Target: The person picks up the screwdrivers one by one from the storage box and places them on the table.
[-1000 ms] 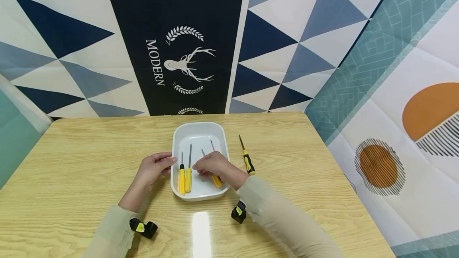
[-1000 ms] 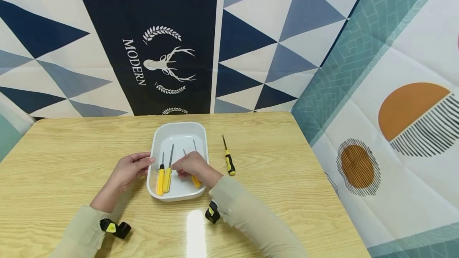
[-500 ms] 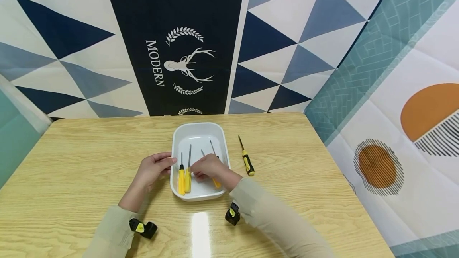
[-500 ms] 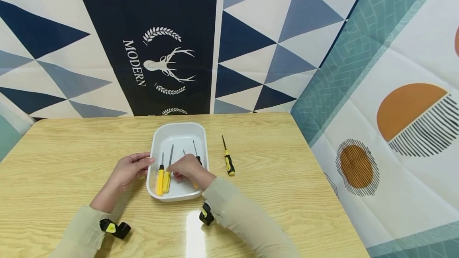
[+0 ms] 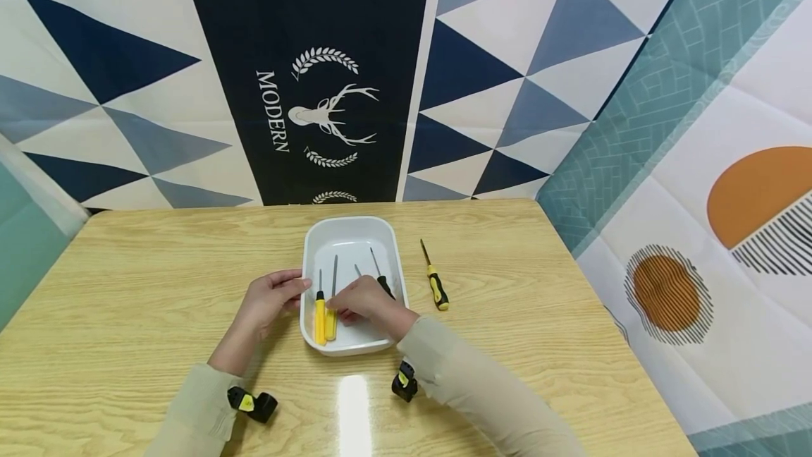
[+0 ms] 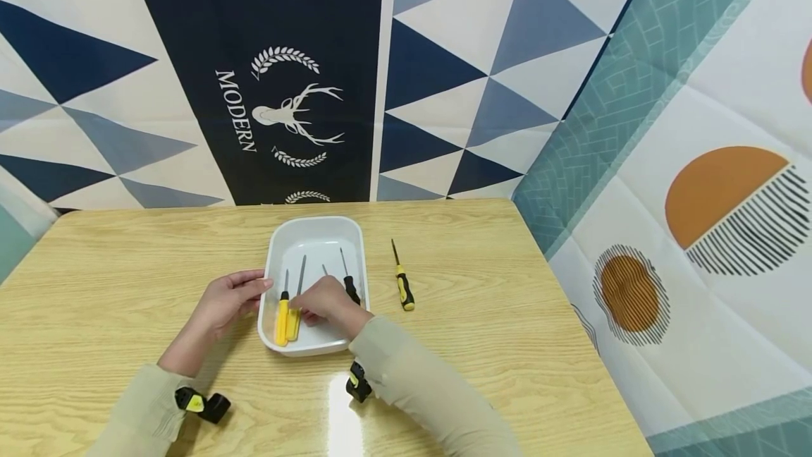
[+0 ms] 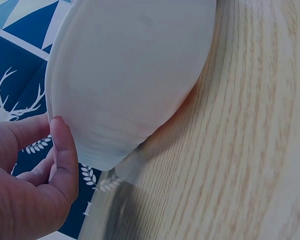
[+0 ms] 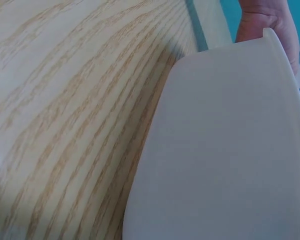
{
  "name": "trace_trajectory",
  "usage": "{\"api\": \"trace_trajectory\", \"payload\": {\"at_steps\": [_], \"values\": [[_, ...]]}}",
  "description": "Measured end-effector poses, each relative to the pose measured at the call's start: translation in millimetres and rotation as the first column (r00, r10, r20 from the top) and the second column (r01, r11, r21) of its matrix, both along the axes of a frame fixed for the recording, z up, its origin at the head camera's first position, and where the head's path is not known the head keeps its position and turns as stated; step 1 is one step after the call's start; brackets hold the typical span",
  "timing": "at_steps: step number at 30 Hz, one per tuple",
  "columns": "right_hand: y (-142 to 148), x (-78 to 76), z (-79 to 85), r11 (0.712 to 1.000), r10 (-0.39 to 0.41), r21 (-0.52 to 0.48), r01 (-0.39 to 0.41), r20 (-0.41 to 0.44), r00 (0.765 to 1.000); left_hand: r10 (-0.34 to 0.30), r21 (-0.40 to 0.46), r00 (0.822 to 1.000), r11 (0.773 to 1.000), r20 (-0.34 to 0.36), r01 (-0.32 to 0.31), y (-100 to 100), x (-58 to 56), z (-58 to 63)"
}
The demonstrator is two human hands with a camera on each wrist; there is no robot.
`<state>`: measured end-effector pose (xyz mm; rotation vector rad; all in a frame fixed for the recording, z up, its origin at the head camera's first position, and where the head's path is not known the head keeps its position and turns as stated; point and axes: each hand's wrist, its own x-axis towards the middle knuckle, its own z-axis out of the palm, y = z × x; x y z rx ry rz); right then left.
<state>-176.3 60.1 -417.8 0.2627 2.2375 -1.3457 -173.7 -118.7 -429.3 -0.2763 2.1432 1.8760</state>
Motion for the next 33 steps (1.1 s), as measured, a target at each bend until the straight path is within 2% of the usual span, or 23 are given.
{"api": "trace_trajectory", "payload": {"at_steps": [7,13,23,33], "values": [[-3,-2.4,-2.5,0.999,0.004,0.039,-0.004,-0.012,1.0,-0.001,-0.022,1.0,1.0,0.005,0.001,1,0.2,1.1],[-7,-5.3,0.0,0.994,0.014,0.113,-0.012,-0.024,1.0,-0.005,-0.026,1.0,1.0,0.006,0.005,0,-0.4,0.6],[-11,-4.2,-3.0,0.981,0.062,0.188,-0.043,-0.099,0.993,-0.012,-0.035,1.0,0.999,0.002,0.012,0,-0.2,0.0],[-15,-4.7,-5.1,0.97,0.07,0.241,-0.044,-0.103,0.992,-0.008,-0.042,1.0,0.999,0.014,0.008,0,0.5,2.5]]}}
